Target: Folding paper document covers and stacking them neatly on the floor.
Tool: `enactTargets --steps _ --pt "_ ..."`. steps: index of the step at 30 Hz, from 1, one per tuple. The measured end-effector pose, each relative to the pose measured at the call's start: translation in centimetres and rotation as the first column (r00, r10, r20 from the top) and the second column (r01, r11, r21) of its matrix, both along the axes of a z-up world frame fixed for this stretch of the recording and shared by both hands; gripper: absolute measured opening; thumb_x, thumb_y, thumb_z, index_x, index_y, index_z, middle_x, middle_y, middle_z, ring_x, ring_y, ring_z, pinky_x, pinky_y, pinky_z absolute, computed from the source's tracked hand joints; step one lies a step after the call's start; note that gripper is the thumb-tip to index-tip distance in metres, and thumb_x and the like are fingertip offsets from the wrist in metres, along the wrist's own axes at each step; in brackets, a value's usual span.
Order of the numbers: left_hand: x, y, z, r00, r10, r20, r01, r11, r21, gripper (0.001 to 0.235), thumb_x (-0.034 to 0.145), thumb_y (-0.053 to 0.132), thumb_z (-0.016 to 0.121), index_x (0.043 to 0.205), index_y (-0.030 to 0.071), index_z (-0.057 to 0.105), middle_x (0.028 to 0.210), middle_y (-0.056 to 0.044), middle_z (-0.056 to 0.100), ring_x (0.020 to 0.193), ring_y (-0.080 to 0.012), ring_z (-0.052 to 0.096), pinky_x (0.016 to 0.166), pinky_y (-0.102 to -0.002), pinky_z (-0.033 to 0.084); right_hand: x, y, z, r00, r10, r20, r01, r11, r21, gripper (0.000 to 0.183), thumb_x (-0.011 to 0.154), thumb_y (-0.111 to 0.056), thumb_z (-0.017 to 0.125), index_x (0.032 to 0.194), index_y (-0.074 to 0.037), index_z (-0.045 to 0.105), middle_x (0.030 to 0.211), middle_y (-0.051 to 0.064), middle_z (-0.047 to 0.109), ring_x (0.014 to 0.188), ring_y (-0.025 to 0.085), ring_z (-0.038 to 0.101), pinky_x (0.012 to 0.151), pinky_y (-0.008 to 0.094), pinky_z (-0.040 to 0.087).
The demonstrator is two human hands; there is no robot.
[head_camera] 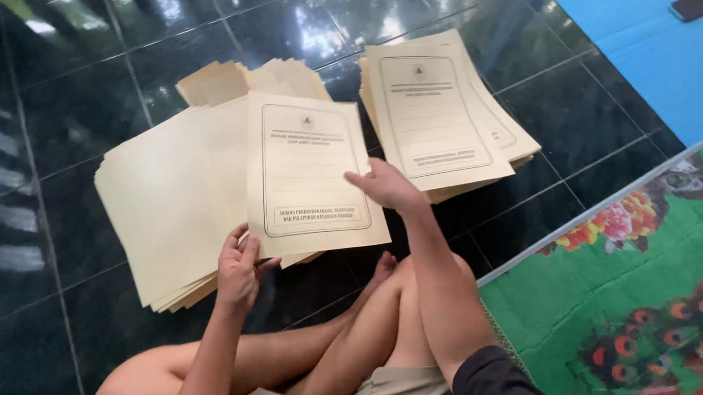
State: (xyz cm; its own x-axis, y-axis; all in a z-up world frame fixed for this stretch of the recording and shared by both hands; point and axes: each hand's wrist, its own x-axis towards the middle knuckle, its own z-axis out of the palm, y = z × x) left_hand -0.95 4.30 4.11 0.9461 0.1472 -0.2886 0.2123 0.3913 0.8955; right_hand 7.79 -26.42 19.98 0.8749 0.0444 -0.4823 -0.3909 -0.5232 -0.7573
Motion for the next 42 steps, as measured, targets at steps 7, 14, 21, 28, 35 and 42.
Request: enactTargets --steps 7,14,21,28,35,42 --pt "-3.0 0.9 -5.1 0.977 0.140 -0.163 -0.130 0.989 0.074 0.053 0.104 0.005 0.050 0.151 -0.003 0.028 0.138 -0.031 0.048 0.106 -0.0485 0.066 0.079 -0.061 0.064 3.0 5.7 -12.2 0.945 0.310 -0.105 -0.327 0.898 -0.295 0.104 0.087 -0.070 0.063 0.154 0.006 0.040 0.153 0.027 0.048 0.145 0.039 0.045 0.119 0.053 0.039" --pt "-2.1 -0.5 -1.1 0.985 0.041 -0.167 0.001 0.970 0.245 0.060 0.103 0.005 0.051 0.158 -0.003 0.028 0.128 -0.035 0.062 0.093 -0.0435 0.074 0.070 -0.049 0.070 2.8 4.9 -12.8 0.966 0.254 -0.049 -0.244 0.835 -0.493 0.093 0.086 -0.066 0.067 0.141 0.007 0.054 0.139 0.029 0.059 0.134 0.041 0.056 0.109 0.053 0.048" --pt "-2.2 -0.5 -2.4 0.967 -0.147 -0.207 0.250 0.696 0.674 0.076 0.099 0.020 0.051 0.160 -0.010 0.018 0.154 -0.035 0.041 0.142 -0.0420 0.046 0.115 -0.049 0.048 4.0 3.3 -13.1 0.990 0.134 -0.035 -0.135 0.887 -0.442 0.092 0.086 -0.063 0.073 0.152 -0.005 0.045 0.141 0.022 0.059 0.136 0.036 0.055 0.108 0.052 0.048" --pt "-2.5 -0.7 0.4 0.912 -0.259 -0.317 0.409 0.558 0.722 0.127 0.080 0.059 0.077 0.160 -0.009 0.007 0.158 -0.027 0.039 0.146 -0.0346 0.043 0.119 -0.045 0.045 2.2 4.0 -9.4 0.996 0.010 0.088 0.017 0.952 -0.307 0.077 0.082 -0.042 0.083 0.146 -0.014 0.050 0.117 0.011 0.071 0.118 0.028 0.067 0.097 0.046 0.056" --pt "-3.2 -1.1 1.2 0.903 -0.270 -0.333 0.424 0.441 0.791 0.124 0.087 0.070 0.064 0.160 -0.012 0.006 0.153 -0.031 0.043 0.138 -0.0394 0.052 0.108 -0.048 0.052 -1.3 7.9 -7.9 0.975 0.129 0.182 -0.203 0.850 0.485 0.055 0.081 -0.007 0.084 0.132 0.001 0.065 0.113 0.018 0.070 0.095 0.024 0.071 0.086 0.044 0.061" --pt "-3.4 -1.7 0.4 0.902 -0.249 -0.353 0.426 0.375 0.824 0.092 0.104 0.058 0.038 0.161 -0.009 0.012 0.146 -0.030 0.051 0.127 -0.0417 0.061 0.097 -0.050 0.055 -3.3 10.0 -4.0 0.845 0.475 0.247 -0.524 0.638 0.565 0.060 0.091 -0.024 0.077 0.143 0.001 0.058 0.138 0.023 0.061 0.120 0.030 0.061 0.105 0.053 0.049"
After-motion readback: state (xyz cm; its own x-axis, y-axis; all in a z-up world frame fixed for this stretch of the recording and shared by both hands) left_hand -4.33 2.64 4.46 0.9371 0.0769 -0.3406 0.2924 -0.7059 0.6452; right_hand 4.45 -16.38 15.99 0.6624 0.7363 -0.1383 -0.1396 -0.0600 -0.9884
